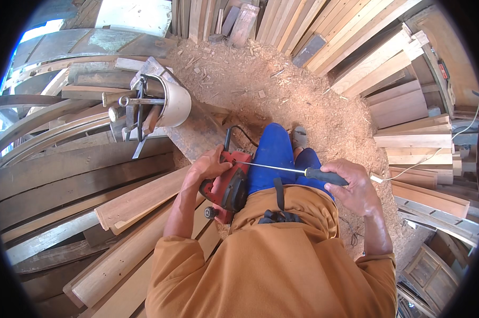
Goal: The person works on a power sander using a long screwdriver while sitting on the ground.
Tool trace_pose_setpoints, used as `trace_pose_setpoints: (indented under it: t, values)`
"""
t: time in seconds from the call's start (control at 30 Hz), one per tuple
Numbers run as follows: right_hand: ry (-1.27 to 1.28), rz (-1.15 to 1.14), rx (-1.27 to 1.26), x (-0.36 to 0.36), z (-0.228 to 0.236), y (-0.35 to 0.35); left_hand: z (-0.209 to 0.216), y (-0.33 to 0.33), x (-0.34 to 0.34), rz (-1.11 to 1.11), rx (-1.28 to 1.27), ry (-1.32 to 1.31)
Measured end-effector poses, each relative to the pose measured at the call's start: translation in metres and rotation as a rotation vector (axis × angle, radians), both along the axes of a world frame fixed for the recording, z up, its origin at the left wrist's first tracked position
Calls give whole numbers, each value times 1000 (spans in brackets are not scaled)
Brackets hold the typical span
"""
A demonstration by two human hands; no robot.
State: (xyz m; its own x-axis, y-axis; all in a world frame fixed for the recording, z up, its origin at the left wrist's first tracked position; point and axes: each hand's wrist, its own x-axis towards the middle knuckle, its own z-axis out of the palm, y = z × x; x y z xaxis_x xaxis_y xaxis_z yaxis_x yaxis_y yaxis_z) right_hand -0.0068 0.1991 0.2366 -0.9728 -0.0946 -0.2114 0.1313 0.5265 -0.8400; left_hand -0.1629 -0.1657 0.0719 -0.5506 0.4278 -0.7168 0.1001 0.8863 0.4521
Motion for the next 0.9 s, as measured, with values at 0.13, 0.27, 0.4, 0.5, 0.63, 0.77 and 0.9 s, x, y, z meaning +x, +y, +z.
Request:
trace_pose_setpoints:
  t: [0.13, 0.27, 0.4, 0.5, 0.63, 0.77, 0.9]
  values:
    - [-183, -40, -16, -2, 11, -5, -2, 0, -2, -2, 11, -22]
    - [-515, -92, -113, -10, 13, 0, 0, 7, -3, 4, 13, -38]
    - [-284, 197, 113, -4, 4, 2, -1, 7, -4, 4, 19, -51]
    - [-126, 351, 346, -11, 21, -7, -2, 6, -3, 12, 19, -45]
    - [59, 434, 495, -12, 21, -8, 0, 7, -6, 8, 24, -37]
    - [60, 419, 482, -7, 17, -9, -8, 6, -7, -14, 21, -17]
    - [-375, -62, -193, -22, 23, -8, -6, 5, -4, -5, 10, -33]
